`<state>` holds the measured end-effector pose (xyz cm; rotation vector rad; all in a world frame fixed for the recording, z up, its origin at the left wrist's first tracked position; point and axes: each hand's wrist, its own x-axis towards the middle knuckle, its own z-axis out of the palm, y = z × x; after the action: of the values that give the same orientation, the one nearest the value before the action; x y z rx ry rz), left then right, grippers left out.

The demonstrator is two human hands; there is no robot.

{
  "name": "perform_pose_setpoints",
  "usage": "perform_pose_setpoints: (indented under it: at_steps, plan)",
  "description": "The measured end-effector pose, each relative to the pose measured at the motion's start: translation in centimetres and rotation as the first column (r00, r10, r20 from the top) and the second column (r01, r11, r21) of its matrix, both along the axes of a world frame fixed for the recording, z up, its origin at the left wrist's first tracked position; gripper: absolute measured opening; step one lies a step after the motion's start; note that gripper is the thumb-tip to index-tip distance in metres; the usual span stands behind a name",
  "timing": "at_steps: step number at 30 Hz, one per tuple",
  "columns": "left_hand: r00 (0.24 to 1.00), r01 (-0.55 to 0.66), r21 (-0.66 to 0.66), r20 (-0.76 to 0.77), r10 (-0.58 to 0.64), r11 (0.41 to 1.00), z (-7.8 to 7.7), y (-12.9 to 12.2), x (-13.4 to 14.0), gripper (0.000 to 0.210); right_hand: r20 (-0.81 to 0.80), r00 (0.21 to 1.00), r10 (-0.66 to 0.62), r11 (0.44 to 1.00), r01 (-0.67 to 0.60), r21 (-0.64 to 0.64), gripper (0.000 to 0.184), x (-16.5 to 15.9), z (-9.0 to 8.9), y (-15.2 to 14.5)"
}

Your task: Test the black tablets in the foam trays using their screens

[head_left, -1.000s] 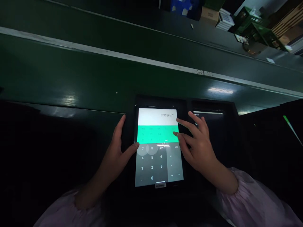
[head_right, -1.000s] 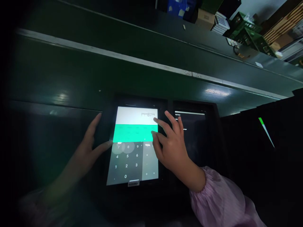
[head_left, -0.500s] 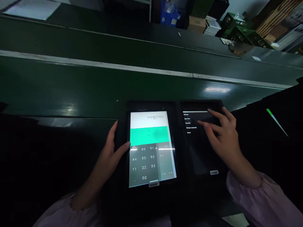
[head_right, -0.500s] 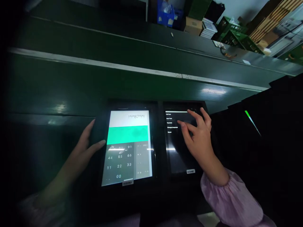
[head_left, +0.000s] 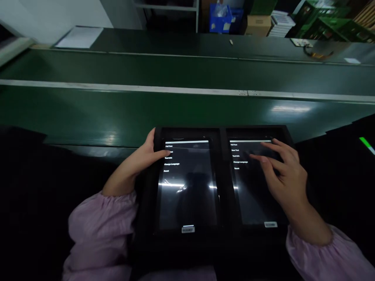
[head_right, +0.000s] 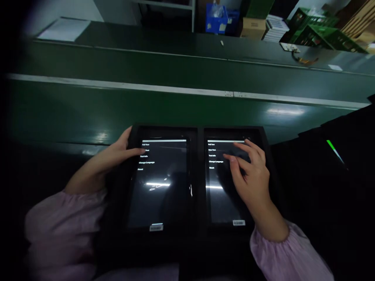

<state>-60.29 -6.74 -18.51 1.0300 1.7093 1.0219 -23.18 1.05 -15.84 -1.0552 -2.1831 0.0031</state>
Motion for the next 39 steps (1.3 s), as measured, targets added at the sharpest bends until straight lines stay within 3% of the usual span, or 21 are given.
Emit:
perform_pose_setpoints:
  at_steps: [4,9,16,21,26,29,32,36,39]
  plan:
    - [0.996,0.051,0.003,-0.068,-0.051,0.999,0.2,-0.1,-0.1,0.121,-0.026,1.000,0.004,1.000,-0.005,-0.017,0.028,-0.1,0.6,-0.3]
    - [0.999,-0.026,-0.065,0.018,0.028,0.998,1.2,-0.4,0.8,0.122,0.043,0.997,0.057,0.996,-0.054,-0.065,0.030,-0.3,0.6,-0.6]
    - [0.998,-0.047,-0.118,0.040,0.052,0.992,2.0,-0.8,0.7,0.103,0.150,0.969,0.195,0.971,-0.169,-0.167,0.030,-0.8,0.2,-1.2]
    - [0.998,-0.051,-0.127,0.039,0.057,0.991,2.4,-1.0,0.8,0.096,0.172,0.934,0.312,0.944,-0.284,-0.171,0.032,-0.8,-0.1,-1.1]
    - [0.998,-0.052,-0.068,0.043,0.055,0.996,2.3,-0.9,0.7,0.102,0.111,0.977,0.184,0.977,-0.169,-0.129,0.027,-0.1,0.1,-0.4]
    - [0.999,0.002,-0.050,0.051,0.001,0.999,2.1,-1.0,0.0,0.106,0.037,0.996,0.078,0.991,-0.073,-0.112,0.027,-0.1,0.3,-0.3]
    - [0.998,0.065,-0.062,0.032,-0.063,0.996,1.4,-1.2,-0.9,0.111,0.014,0.998,0.062,0.992,-0.060,-0.108,0.028,-0.6,0.5,-0.6]
    - [0.979,0.091,-0.053,-0.179,-0.099,0.994,-0.2,-1.3,-1.2,0.123,0.034,0.998,0.054,0.992,-0.050,-0.115,0.029,-0.8,0.4,-0.5]
    - [0.895,0.080,-0.080,-0.432,-0.107,0.994,-0.4,-1.3,-0.6,0.125,0.063,0.998,0.021,0.997,-0.016,-0.076,0.028,-0.4,0.1,-0.2]
